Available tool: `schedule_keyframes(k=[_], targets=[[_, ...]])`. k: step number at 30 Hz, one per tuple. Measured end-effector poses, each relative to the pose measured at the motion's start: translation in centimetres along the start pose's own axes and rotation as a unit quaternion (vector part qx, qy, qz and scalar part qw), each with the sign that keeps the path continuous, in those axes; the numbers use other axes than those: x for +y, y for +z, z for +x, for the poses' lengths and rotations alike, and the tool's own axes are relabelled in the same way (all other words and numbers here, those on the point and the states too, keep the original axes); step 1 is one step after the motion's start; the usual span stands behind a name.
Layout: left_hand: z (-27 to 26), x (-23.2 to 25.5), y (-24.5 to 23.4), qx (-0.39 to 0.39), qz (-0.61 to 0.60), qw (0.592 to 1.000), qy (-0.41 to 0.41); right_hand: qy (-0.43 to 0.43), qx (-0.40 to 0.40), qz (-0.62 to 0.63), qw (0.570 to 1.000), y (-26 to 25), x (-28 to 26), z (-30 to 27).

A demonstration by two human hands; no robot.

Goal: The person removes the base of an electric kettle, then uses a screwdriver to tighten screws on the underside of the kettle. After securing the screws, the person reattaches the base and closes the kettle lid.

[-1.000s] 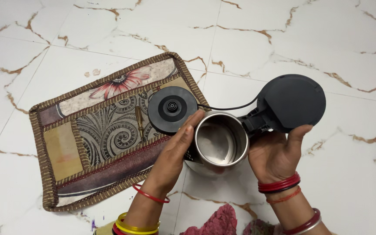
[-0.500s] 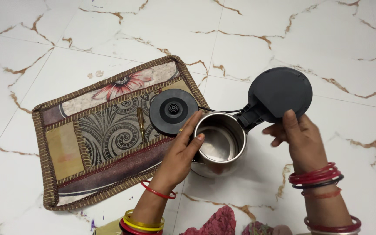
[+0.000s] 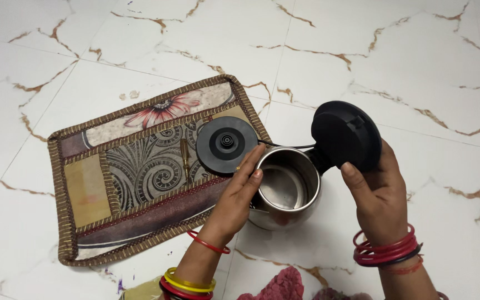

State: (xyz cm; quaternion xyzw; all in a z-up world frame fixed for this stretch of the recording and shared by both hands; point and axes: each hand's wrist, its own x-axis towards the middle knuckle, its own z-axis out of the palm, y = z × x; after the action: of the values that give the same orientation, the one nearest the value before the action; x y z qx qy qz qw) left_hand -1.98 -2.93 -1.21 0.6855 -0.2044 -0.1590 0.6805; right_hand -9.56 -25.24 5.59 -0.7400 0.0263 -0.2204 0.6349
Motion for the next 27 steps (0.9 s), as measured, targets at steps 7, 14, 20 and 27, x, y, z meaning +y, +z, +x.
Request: schedule_keyframes(k=[7, 14, 20, 27], targets=[[0.0, 0.0, 0.1, -0.002, -0.022, 1.000, 0.001, 0.004, -0.010, 0.008, 1.000, -0.4, 0.2, 0.0], [0.0, 0.1, 0.0, 0.001, -0.038, 0.999, -0.012, -0.067, -0.096, -0.096, 0.989, 0.0, 0.0, -0.2], [0.2, -0.1, 0.0, -0.002, -0.042, 0.999, 0.009, -0.068, -0.104, -0.124, 0.984, 0.1, -0.3, -0.1], [-0.2, 1.3, -0.1, 0.013, -0.120, 0.990, -0.068, -0.156, -0.207, -0.324, 0.910, 0.2, 0.2, 0.0]])
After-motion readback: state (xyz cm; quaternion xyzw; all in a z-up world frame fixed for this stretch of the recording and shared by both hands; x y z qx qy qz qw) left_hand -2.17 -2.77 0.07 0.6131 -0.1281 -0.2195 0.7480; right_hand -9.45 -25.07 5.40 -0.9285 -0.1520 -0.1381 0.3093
